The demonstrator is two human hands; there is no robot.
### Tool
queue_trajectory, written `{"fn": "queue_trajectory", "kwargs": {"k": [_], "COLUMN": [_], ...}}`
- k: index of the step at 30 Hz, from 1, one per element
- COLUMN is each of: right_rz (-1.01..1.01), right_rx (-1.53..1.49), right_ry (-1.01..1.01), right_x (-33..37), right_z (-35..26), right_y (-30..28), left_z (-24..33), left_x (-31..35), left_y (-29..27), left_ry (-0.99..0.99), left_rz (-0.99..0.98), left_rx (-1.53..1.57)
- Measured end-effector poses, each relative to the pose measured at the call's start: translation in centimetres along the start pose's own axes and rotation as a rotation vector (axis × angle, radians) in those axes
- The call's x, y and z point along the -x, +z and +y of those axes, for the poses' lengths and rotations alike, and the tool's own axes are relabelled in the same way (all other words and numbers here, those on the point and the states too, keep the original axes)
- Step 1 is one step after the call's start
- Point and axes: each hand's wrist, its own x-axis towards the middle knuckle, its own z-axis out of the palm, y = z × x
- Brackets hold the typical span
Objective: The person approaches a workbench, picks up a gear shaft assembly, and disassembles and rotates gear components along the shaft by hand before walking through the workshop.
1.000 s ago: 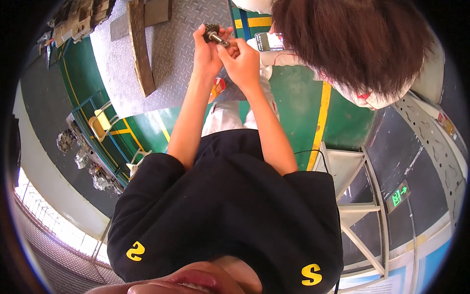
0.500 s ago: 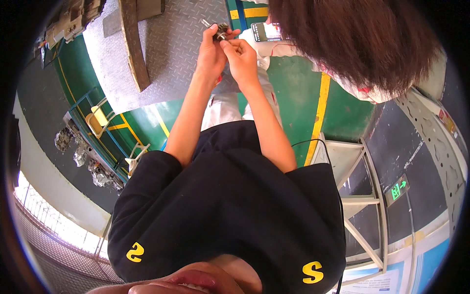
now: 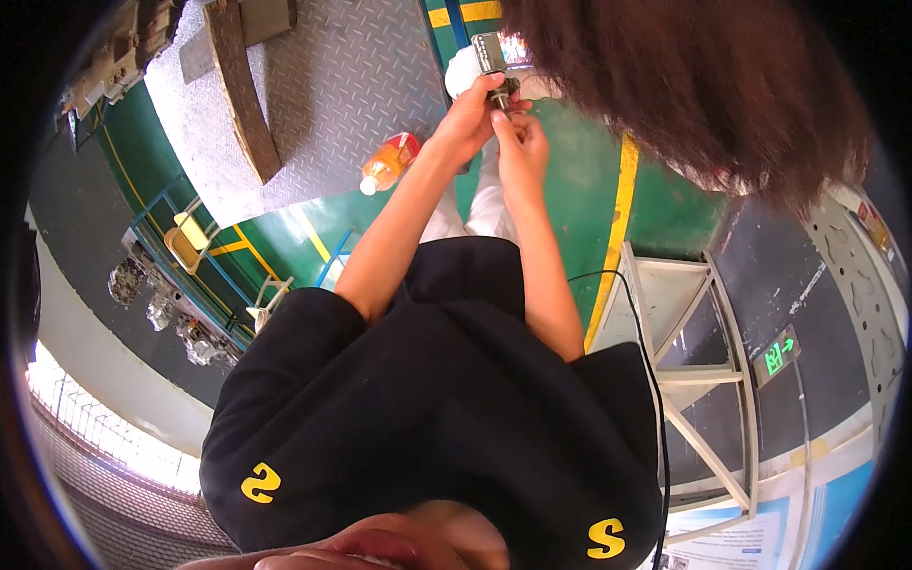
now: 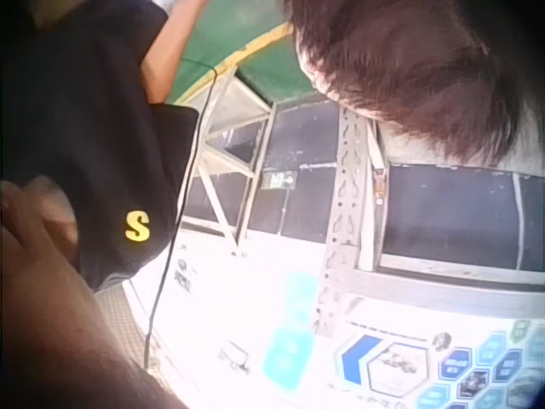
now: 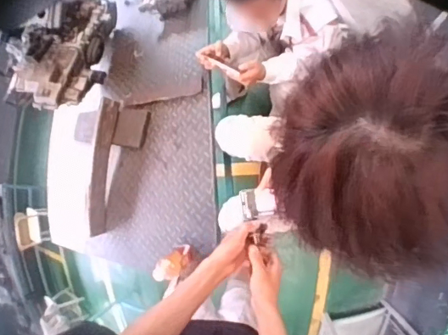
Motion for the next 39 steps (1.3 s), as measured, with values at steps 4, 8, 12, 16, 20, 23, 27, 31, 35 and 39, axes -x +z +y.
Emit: {"fn": "queue_trajectory", "kwargs": {"k": [4,8,12,16,20,23,27,31,35,39], "right_rz": [0.078,0.126,0.086,0.095,0.052,0.009,0.122,0.076,0.061,0.042], "right_rx": [0.040,-0.036,-0.037,-0.030,-0.009,-0.041,0.111,0.193,0.216,0.109], "right_ry": [0.050,-0.036,-0.049,-0.078,-0.061,-0.068,-0.147,-0.178,-0.104,-0.227], "right_x": [1.2,-1.7,-1.7,-1.8,-3.6,-2.6,-2.7,-3.0,-0.9,-4.2], "right_z": [0.4,0.9,1.9,3.6,2.6,4.0,3.8,3.0,3.9,4.2], "right_y": [-2.1,-1.8,-2.7,-3.6,-1.9,-2.5,-2.7,-1.6,-3.2,-2.5], "left_z": [-1.5,-2.9,-3.4,-3.9,-3.7,-3.4,-5.1,-2.7,-3.8,-4.3], "left_x": [-0.6,-0.7,-2.0,-2.5,-2.4,-3.1,-3.1,-2.1,-3.1,-2.0], "left_y": [1.0,2.0,1.4,0.9,1.1,-0.3,0.1,-0.1,-1.2,-0.4], "left_ry": [0.013,-0.073,-0.033,0.074,0.065,0.139,0.107,0.134,0.226,0.141], "left_rz": [0.036,0.042,0.065,0.065,0.078,0.044,0.068,0.003,0.029,-0.019], "left_rx": [0.016,-0.045,-0.111,-0.117,-0.103,-0.145,0.089,0.015,0.089,0.032]}}
